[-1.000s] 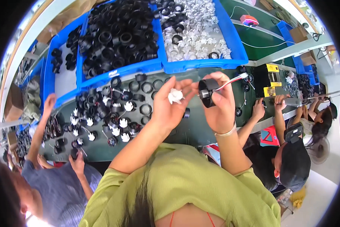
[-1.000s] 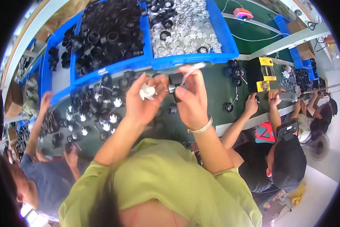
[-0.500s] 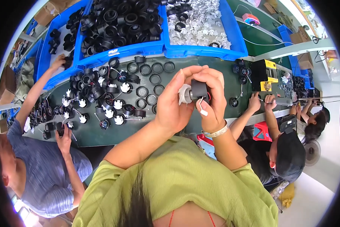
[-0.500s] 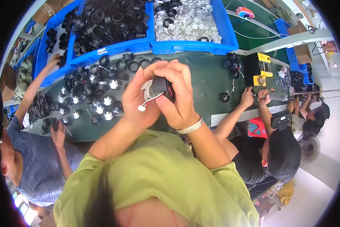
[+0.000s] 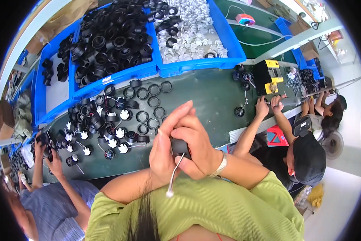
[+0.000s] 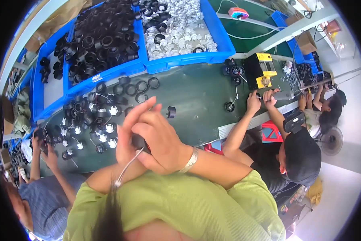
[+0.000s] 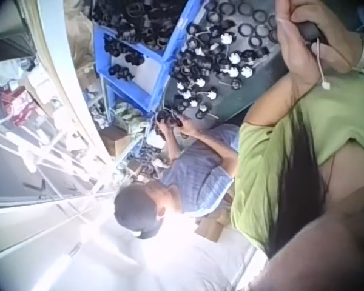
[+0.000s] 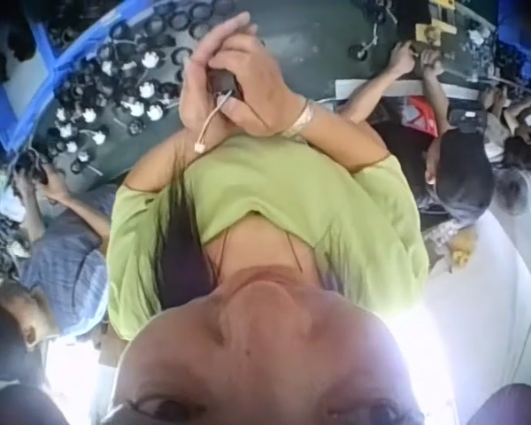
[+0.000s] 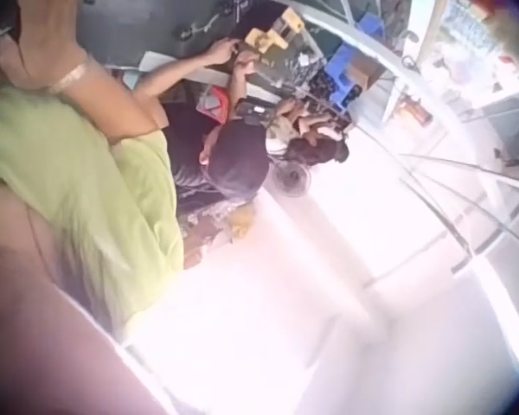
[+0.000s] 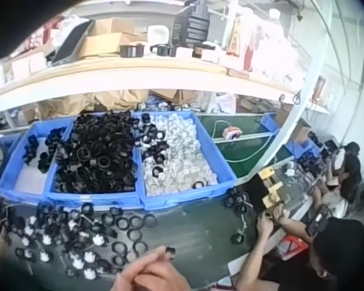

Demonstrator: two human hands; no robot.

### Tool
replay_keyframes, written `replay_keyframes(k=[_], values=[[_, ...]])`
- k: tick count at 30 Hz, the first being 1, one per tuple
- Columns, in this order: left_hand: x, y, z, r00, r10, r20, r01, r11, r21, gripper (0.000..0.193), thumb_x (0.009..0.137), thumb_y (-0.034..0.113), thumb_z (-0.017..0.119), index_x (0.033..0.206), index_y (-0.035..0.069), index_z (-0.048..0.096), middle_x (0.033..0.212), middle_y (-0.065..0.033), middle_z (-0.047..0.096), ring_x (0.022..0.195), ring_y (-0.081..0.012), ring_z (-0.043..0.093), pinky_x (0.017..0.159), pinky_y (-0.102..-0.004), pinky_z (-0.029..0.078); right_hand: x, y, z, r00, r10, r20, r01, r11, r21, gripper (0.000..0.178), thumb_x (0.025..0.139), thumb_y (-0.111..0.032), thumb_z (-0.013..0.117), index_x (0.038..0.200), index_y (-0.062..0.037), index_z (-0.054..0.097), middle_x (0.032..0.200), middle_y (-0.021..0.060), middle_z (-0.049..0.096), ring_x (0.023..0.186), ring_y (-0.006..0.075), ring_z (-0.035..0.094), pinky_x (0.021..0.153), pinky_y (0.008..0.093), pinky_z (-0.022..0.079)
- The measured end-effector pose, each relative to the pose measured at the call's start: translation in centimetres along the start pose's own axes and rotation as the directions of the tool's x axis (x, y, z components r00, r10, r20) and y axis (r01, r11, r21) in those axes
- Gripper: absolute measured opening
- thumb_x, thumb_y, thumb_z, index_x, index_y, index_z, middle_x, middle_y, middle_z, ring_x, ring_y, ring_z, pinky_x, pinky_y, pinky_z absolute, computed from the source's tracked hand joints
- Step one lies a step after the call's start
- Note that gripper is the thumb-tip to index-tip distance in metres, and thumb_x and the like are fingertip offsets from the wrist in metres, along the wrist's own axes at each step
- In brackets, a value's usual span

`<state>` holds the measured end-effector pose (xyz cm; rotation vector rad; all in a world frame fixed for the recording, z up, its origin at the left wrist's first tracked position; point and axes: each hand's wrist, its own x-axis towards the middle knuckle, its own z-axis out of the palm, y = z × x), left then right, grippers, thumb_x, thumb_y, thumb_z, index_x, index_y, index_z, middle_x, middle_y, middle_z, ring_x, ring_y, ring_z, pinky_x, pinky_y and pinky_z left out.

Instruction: The person assembles small electronic components by hand, taking wires and other components from blue bins and a cardboard box and fitting them into plastic housings.

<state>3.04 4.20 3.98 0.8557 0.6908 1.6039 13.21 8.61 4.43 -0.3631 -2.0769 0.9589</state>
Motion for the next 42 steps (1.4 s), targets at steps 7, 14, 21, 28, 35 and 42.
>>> replay_keyframes(k=[7,14,21,28,35,42], values=[[-1.0,-11.0,-12.7,0.583,-0.731,-0.355,0.51,0.67,-0.54,0.035,0.089,0.038,0.038,0.094,0.007,0.053,0.087,-0.0081,0.056,0.087,-0.0229,0.053,0.08,-0.0372,0.043,-4.4,9.9,4.3,0.836,0.539,0.103,-0.518,0.837,-0.176,0.059,0.078,-0.03,0.054,0.123,0.0007,0.031,0.114,0.0222,0.041,0.106,0.0369,0.04,0.09,0.0429,0.032],[-0.2,-7.7,-22.7,0.293,-0.431,-0.853,0.646,0.747,-0.155,0.052,0.08,0.04,0.054,0.119,0.009,0.039,0.117,-0.0061,0.044,0.107,-0.02,0.04,0.095,-0.0382,0.024,-16.4,19.5,-4.2,0.554,0.523,-0.648,-0.821,0.212,-0.53,0.045,0.069,-0.026,0.064,0.108,-0.0062,0.051,0.112,0.0255,0.044,0.107,0.039,0.04,0.091,0.0427,0.033],[4.4,-8.9,-18.1,0.564,-0.174,-0.807,0.535,0.822,0.197,0.036,0.079,0.018,0.059,0.111,0.009,0.046,0.109,-0.0028,0.048,0.097,-0.0146,0.046,0.084,-0.0308,0.035,-18.8,22.8,-5.9,0.353,0.548,-0.758,-0.897,-0.032,-0.441,0.055,0.067,-0.025,0.063,0.115,-0.007,0.044,0.126,0.026,0.032,0.118,0.0381,0.03,0.094,0.0458,0.029],[13.7,-11.0,-14.5,0.886,-0.017,-0.464,0.314,0.757,0.573,0.024,0.082,0.007,0.055,0.104,-0.001,0.052,0.099,-0.007,0.056,0.089,-0.0118,0.053,0.08,-0.0226,0.041,-19.3,26.6,-6.8,0.425,0.463,-0.778,-0.875,-0.009,-0.484,0.035,0.071,-0.006,0.054,0.106,-0.0064,0.052,0.118,0.0237,0.039,0.112,0.0376,0.035,0.094,0.0415,0.033],[28.4,-13.9,-17.1,0.99,0.06,0.124,-0.128,0.064,0.99,0.03,0.068,0.011,0.061,0.098,0.008,0.058,0.09,-0.0136,0.058,0.085,-0.0303,0.055,0.076,-0.0338,0.044,-13.3,24.1,-2.5,0.625,0.762,-0.167,-0.653,0.393,-0.648,0.039,0.064,-0.005,0.064,0.102,-0.0135,0.055,0.107,0.0163,0.049,0.102,0.034,0.048,0.084,0.0384,0.043],[34.3,-20.0,-18.4,0.765,-0.589,0.261,-0.608,-0.525,0.596,0.022,0.076,0.013,0.047,0.095,0.011,0.059,0.1,-0.003,0.054,0.104,-0.0194,0.043,0.089,-0.0393,0.032,-12.8,24.6,-5.7,0.104,0.965,-0.241,-0.692,0.244,0.679,0.049,0.079,-0.022,0.062,0.122,-0.011,0.042,0.094,0.0017,0.053,0.082,0.0095,0.052,0.065,0.0225,0.043]])
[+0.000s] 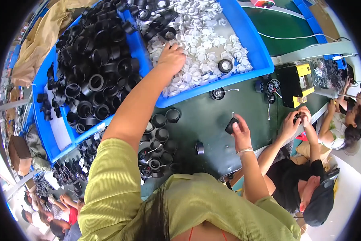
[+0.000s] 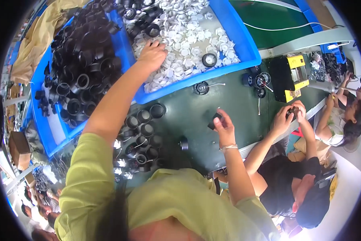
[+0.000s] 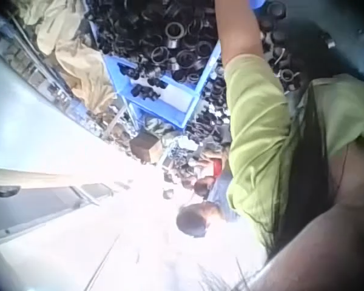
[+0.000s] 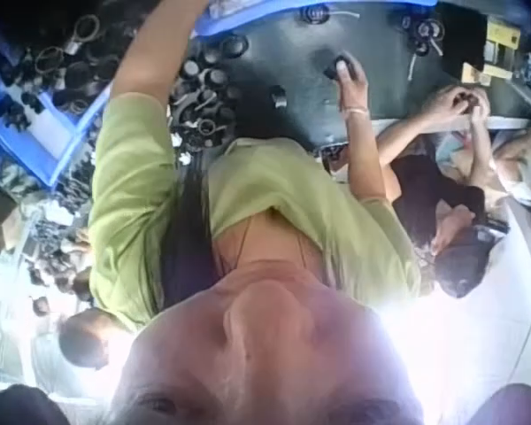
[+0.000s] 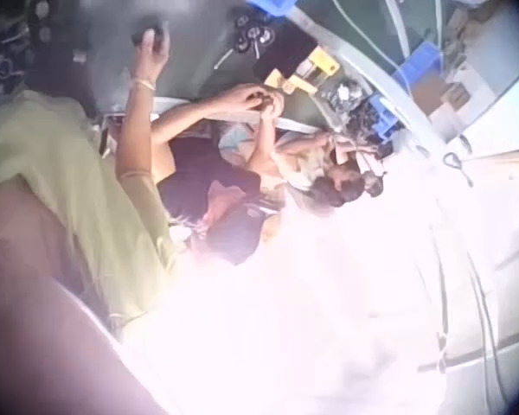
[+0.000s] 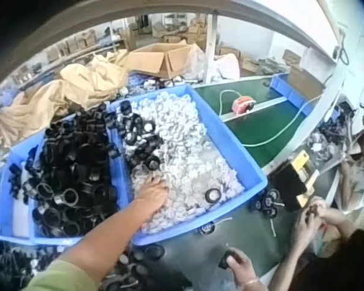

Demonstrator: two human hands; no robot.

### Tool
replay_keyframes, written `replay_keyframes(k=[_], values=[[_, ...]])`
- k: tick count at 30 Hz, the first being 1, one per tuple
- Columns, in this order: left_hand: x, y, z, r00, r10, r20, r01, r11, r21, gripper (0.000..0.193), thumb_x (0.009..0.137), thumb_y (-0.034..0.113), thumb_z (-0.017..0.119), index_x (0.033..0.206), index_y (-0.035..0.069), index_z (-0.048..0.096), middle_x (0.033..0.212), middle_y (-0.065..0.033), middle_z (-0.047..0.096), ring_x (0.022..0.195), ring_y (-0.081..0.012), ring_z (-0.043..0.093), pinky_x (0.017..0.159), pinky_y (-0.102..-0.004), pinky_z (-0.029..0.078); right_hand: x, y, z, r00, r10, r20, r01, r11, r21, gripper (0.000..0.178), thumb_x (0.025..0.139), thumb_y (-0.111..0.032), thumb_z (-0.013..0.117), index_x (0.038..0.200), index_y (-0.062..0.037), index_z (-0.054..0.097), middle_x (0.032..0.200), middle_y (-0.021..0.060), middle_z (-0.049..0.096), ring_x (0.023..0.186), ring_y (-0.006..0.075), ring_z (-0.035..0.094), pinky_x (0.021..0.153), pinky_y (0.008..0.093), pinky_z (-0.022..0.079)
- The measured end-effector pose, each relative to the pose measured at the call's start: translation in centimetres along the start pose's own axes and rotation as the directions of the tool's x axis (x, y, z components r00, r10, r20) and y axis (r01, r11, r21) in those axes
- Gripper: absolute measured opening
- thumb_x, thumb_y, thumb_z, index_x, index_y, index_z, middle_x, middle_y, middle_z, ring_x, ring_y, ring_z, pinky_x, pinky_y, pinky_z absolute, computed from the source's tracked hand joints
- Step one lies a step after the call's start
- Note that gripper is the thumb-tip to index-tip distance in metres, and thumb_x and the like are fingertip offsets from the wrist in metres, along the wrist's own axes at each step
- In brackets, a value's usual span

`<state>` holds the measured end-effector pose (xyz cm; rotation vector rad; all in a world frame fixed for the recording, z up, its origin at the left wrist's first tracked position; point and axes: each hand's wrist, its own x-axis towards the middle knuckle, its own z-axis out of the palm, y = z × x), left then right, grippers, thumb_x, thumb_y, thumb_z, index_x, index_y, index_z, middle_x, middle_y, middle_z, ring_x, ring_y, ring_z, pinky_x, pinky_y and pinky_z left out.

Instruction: The person assembles small electronic components by hand, taking wires and other components from blue bins and a cardboard box and fitting them into plastic housings.

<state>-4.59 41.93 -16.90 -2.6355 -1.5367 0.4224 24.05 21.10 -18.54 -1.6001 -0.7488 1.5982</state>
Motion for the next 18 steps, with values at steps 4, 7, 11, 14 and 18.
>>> replay_keyframes(k=[4,7,11,14,18], values=[[-1.3,-1.0,-0.1,0.964,0.11,-0.24,-0.116,0.993,-0.01,0.014,0.073,0.011,0.051,0.085,0.008,0.056,0.086,-0.0042,0.058,0.091,-0.02,0.052,0.078,-0.0331,0.04,-1.3,-3.7,1.2,0.989,0.065,0.133,-0.119,0.884,0.452,0.052,0.079,-0.021,0.061,0.125,-0.0125,0.038,0.098,0.0054,0.054,0.089,0.0151,0.053,0.08,0.0285,0.043],[-5.2,0.6,-3.4,0.815,-0.383,-0.434,-0.058,0.692,-0.719,0.034,0.064,0.006,0.06,0.096,0.005,0.051,0.093,-0.015,0.055,0.089,-0.0331,0.052,0.076,-0.0366,0.043,-2.6,-6.0,2.8,0.941,-0.136,0.31,-0.116,0.729,0.674,0.06,0.078,-0.012,0.06,0.129,-0.0147,0.028,0.103,0.0087,0.052,0.099,0.0244,0.051,0.094,0.0399,0.036],[-12.1,2.1,-4.0,0.785,-0.547,-0.291,0.146,0.621,-0.77,0.037,0.063,0.006,0.063,0.098,0.006,0.05,0.093,-0.0162,0.055,0.085,-0.0347,0.054,0.072,-0.0366,0.044,-3.8,-8.8,5.8,0.836,-0.208,0.508,-0.227,0.711,0.665,0.043,0.078,-0.012,0.059,0.117,-0.0052,0.041,0.106,0.0134,0.051,0.101,0.0286,0.051,0.093,0.0406,0.037],[-14.5,2.8,-6.2,0.748,-0.663,-0.021,0.2,0.255,-0.946,0.036,0.063,0.002,0.066,0.096,0.004,0.052,0.078,-0.0119,0.059,0.067,-0.024,0.059,0.059,-0.0323,0.047,-4.7,-8.9,7.0,0.827,-0.205,0.523,-0.241,0.712,0.66,0.042,0.08,-0.018,0.058,0.115,-0.0034,0.043,0.109,0.0153,0.05,0.101,0.0318,0.05,0.087,0.0366,0.041],[-17.7,8.2,-11.2,0.856,-0.439,0.273,0.065,-0.432,-0.9,0.039,0.068,-0.003,0.066,0.102,0.004,0.049,0.079,-0.0062,0.058,0.065,-0.0134,0.058,0.054,-0.0239,0.048,-8.4,-11.3,8.6,0.781,-0.268,0.564,-0.326,0.595,0.734,0.049,0.08,-0.025,0.055,0.123,-0.0111,0.037,0.115,0.0171,0.047,0.105,0.0332,0.048,0.088,0.0364,0.042]])
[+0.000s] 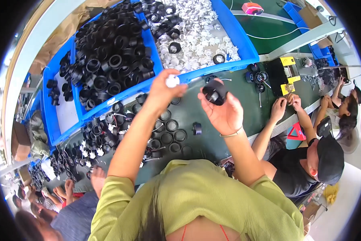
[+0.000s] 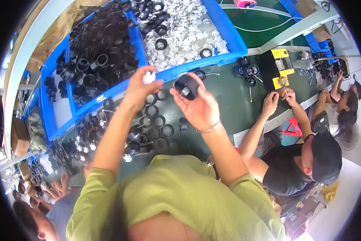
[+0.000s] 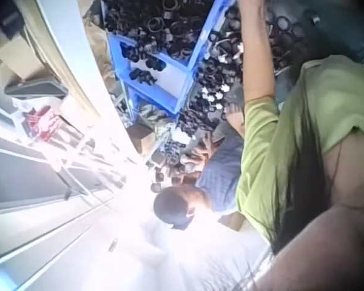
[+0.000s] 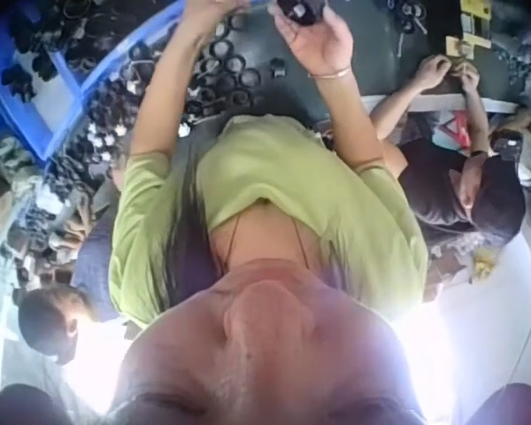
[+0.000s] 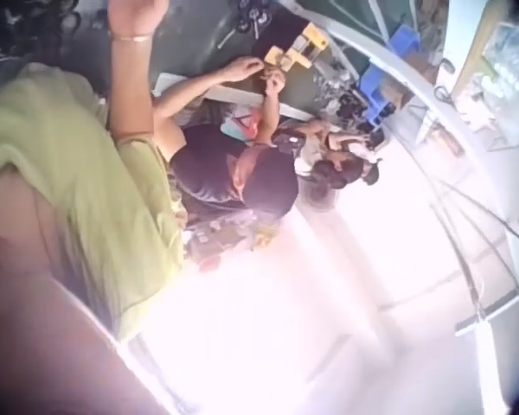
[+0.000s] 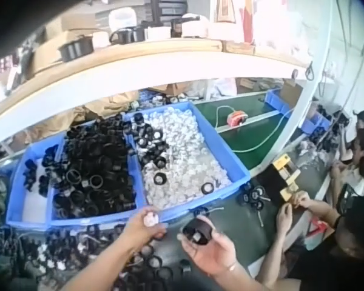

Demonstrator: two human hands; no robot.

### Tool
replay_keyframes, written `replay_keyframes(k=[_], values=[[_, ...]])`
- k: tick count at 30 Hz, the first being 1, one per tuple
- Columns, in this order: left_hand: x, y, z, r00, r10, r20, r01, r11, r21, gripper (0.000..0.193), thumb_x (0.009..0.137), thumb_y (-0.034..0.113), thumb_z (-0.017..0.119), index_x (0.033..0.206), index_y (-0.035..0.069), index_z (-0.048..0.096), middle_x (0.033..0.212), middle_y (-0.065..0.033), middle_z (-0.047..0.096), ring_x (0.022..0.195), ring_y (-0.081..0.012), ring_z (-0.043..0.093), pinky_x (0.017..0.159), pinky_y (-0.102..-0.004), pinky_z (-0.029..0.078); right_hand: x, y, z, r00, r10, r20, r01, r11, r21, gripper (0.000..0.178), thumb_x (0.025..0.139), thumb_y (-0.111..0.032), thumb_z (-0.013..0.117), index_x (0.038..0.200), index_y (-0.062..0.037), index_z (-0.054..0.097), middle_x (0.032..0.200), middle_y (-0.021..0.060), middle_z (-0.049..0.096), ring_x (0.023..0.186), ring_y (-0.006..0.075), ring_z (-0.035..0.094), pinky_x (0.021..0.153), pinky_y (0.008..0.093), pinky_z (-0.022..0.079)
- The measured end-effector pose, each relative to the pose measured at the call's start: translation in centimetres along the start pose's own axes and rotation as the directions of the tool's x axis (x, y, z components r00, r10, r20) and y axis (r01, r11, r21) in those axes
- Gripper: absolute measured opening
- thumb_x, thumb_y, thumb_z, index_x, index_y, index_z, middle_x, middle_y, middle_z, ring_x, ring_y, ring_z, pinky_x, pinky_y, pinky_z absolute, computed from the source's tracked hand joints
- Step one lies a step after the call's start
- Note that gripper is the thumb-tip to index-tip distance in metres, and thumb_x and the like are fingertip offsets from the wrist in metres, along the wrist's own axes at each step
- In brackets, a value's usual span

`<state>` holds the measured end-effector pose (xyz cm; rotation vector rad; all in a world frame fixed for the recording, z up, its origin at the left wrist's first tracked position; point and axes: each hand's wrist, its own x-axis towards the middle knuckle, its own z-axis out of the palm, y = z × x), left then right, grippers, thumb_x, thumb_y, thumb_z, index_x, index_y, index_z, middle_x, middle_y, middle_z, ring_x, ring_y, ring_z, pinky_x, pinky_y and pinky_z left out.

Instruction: The person assembles small electronic components by hand, taking wires and other components from blue bins and a cardboard box and fitting them into plastic housings.

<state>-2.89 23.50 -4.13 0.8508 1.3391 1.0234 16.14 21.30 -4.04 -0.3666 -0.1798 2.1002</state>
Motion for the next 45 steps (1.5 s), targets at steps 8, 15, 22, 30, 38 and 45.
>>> replay_keyframes(k=[8,15,22,30,38,45], values=[[-9.9,1.0,2.4,0.981,-0.029,0.192,0.17,0.611,-0.773,0.039,0.083,0.009,0.054,0.119,0.003,0.04,0.112,-0.0116,0.05,0.097,-0.0225,0.055,0.08,-0.0295,0.048,-2.3,0.2,2.3,0.962,0.083,0.26,-0.11,0.99,0.088,0.049,0.081,-0.029,0.05,0.126,-0.0155,0.035,0.118,0.022,0.044,0.103,0.0353,0.049,0.086,0.0404,0.043],[-13.4,0.2,2.5,1.0,0.006,0.0,-0.005,0.776,-0.631,0.029,0.081,0.011,0.058,0.108,0.005,0.05,0.085,-0.0057,0.057,0.075,-0.0155,0.059,0.06,-0.0255,0.051,-4.7,0.2,2.7,0.973,0.095,0.208,-0.084,0.994,-0.064,0.05,0.083,-0.03,0.051,0.124,-0.0076,0.035,0.118,0.0269,0.042,0.101,0.0328,0.052,0.085,0.0367,0.045],[-14.6,-0.1,3.9,0.994,-0.045,-0.102,-0.035,0.745,-0.666,0.022,0.084,0.028,0.053,0.088,0.006,0.05,0.074,-0.0017,0.052,0.063,-0.0127,0.055,0.053,-0.0278,0.047,-5.4,2.1,3.6,0.996,0.011,0.094,0.009,0.976,-0.216,0.037,0.082,-0.037,0.054,0.107,-0.0096,0.047,0.116,0.0204,0.046,0.103,0.0322,0.05,0.086,0.0369,0.045],[-14.4,-0.7,5.1,0.995,-0.061,-0.075,-0.031,0.536,-0.844,0.019,0.089,0.024,0.045,0.085,0.006,0.048,0.094,-0.0101,0.055,0.082,-0.0167,0.055,0.075,-0.0328,0.046,-6.0,3.2,5.2,0.994,0.038,0.105,-0.005,0.954,-0.3,0.036,0.082,-0.03,0.047,0.111,-0.0097,0.04,0.104,0.0178,0.054,0.089,0.0276,0.056,0.073,0.0352,0.043],[-15.1,-0.5,5.3,0.994,0.009,-0.111,-0.098,0.537,-0.838,0.013,0.088,0.019,0.046,0.091,0.006,0.049,0.099,-0.0095,0.056,0.085,-0.0141,0.053,0.072,-0.0278,0.043,-7.1,2.8,7.5,0.997,0.06,0.038,-0.044,0.941,-0.336,0.049,0.082,-0.032,0.041,0.121,-0.0023,0.037,0.107,0.0207,0.051,0.082,0.03,0.057,0.077,0.0385,0.046],[-16.4,0.2,6.1,1.0,0.026,-0.017,-0.028,0.489,-0.872,0.025,0.092,0.026,0.036,0.1,0.008,0.05,0.103,-0.006,0.054,0.09,-0.0126,0.05,0.077,-0.0281,0.04,-7.2,3.9,6.9,0.742,-0.252,0.622,0.631,-0.054,-0.774,0.048,0.086,-0.043,0.041,0.1,0.0007,0.053,0.098,0.0145,0.052,0.093,0.0236,0.049,0.08,0.0333,0.039]])
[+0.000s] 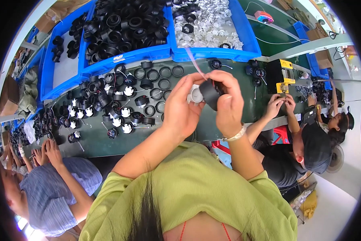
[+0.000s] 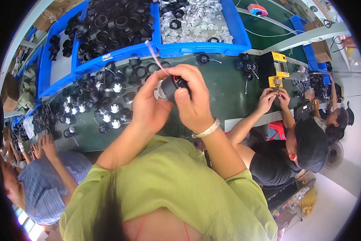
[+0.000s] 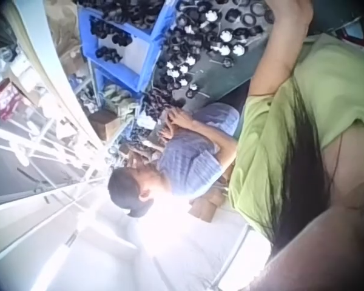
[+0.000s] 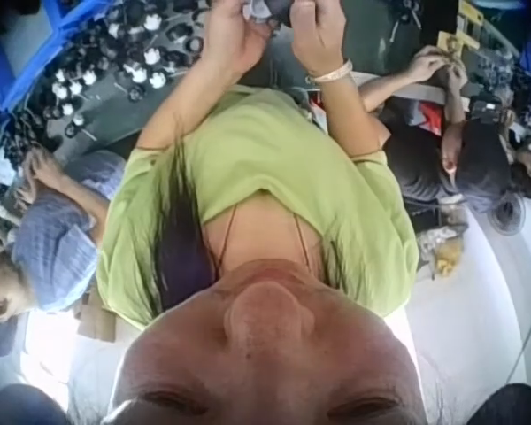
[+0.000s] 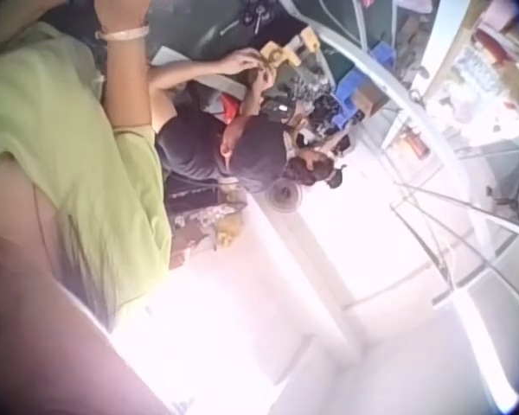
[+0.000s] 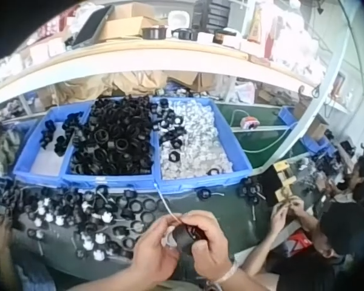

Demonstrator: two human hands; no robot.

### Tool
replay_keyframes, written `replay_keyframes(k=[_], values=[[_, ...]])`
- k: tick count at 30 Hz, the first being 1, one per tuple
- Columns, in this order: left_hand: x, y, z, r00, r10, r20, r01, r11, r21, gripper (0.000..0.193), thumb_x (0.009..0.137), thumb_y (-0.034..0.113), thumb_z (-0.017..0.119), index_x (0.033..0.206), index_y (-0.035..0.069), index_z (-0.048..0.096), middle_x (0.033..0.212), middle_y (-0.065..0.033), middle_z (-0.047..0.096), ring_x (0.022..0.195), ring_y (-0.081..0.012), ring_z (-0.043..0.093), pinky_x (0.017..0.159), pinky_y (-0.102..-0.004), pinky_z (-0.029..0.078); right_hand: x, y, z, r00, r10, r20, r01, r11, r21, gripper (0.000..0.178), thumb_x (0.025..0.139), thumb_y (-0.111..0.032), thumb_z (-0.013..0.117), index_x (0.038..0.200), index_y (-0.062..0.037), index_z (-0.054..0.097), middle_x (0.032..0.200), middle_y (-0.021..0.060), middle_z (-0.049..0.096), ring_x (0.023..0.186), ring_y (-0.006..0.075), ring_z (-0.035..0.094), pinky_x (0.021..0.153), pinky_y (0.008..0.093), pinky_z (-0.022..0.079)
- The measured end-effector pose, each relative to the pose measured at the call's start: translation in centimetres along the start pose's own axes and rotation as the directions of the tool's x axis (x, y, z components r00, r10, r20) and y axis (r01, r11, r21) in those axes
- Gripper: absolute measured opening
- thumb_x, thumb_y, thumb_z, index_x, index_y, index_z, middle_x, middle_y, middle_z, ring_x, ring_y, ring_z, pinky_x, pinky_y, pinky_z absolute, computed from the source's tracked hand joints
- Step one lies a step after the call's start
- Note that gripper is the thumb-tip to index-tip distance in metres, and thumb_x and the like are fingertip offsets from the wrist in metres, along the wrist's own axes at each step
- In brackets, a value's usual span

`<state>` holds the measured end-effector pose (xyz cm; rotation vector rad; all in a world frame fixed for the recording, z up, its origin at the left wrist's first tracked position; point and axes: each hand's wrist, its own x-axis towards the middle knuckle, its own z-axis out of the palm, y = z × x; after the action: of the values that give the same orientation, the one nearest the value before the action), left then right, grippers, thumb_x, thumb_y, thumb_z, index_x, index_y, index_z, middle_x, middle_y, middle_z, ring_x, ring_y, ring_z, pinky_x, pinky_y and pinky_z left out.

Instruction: The person assembles small electronic components by hand, taking wires and other components from blue bins and a cardboard box and fitting them into plastic housings.

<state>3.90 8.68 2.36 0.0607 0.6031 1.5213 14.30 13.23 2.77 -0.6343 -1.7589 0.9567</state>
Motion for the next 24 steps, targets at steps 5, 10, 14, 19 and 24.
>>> replay_keyframes(k=[5,10,14,19,24], values=[[-1.0,-0.3,1.4,0.999,0.035,0.02,-0.036,0.999,0.035,0.029,0.092,0.024,0.034,0.11,0.007,0.048,0.103,-0.0025,0.051,0.095,-0.0114,0.047,0.081,-0.0282,0.037,-0.4,0.2,-0.1,0.997,-0.07,-0.012,0.068,0.992,-0.107,0.054,0.087,-0.048,0.034,0.104,-0.0001,0.054,0.1,0.0153,0.049,0.092,0.0248,0.047,0.079,0.0332,0.039],[-1.1,-0.5,1.3,0.998,0.04,0.038,-0.041,0.999,0.024,0.03,0.092,0.024,0.033,0.111,0.006,0.048,0.103,-0.0027,0.051,0.095,-0.011,0.047,0.08,-0.0276,0.036,-0.6,0.2,-0.3,0.998,-0.057,0.004,0.057,0.995,-0.085,0.054,0.088,-0.047,0.033,0.099,0.0001,0.056,0.1,0.0154,0.049,0.094,0.0247,0.046,0.079,0.0336,0.039],[-1.4,-0.5,1.5,0.998,0.045,0.048,-0.047,0.998,0.04,0.03,0.092,0.023,0.033,0.111,0.006,0.048,0.104,-0.0026,0.051,0.095,-0.0106,0.047,0.08,-0.0273,0.036,-0.6,0.1,-0.4,0.997,-0.063,0.036,0.067,0.991,-0.115,0.052,0.087,-0.047,0.035,0.098,-0.0008,0.057,0.1,0.0157,0.049,0.096,0.0258,0.044,0.079,0.034,0.039],[-1.6,-0.5,1.6,0.997,0.065,0.043,-0.069,0.994,0.089,0.034,0.093,0.023,0.029,0.117,0.004,0.043,0.114,-0.0049,0.045,0.106,-0.0138,0.041,0.088,-0.0304,0.034,-0.8,0.3,-0.4,0.993,-0.083,0.088,0.094,0.987,-0.127,0.047,0.087,-0.044,0.039,0.097,-0.0024,0.058,0.101,0.0163,0.048,0.094,0.0267,0.044,0.079,0.0341,0.038],[-2.8,-0.9,1.5,0.941,0.129,0.314,-0.183,0.972,0.149,0.047,0.094,0.027,0.022,0.133,0.002,0.018,0.132,-0.0039,0.027,0.123,-0.0156,0.023,0.102,-0.0311,0.018,-1.7,-0.5,-0.2,0.99,-0.117,0.078,0.127,0.983,-0.133,0.034,0.087,-0.032,0.039,0.091,-0.003,0.057,0.1,0.0166,0.044,0.088,0.0277,0.046,0.077,0.0349,0.039]])
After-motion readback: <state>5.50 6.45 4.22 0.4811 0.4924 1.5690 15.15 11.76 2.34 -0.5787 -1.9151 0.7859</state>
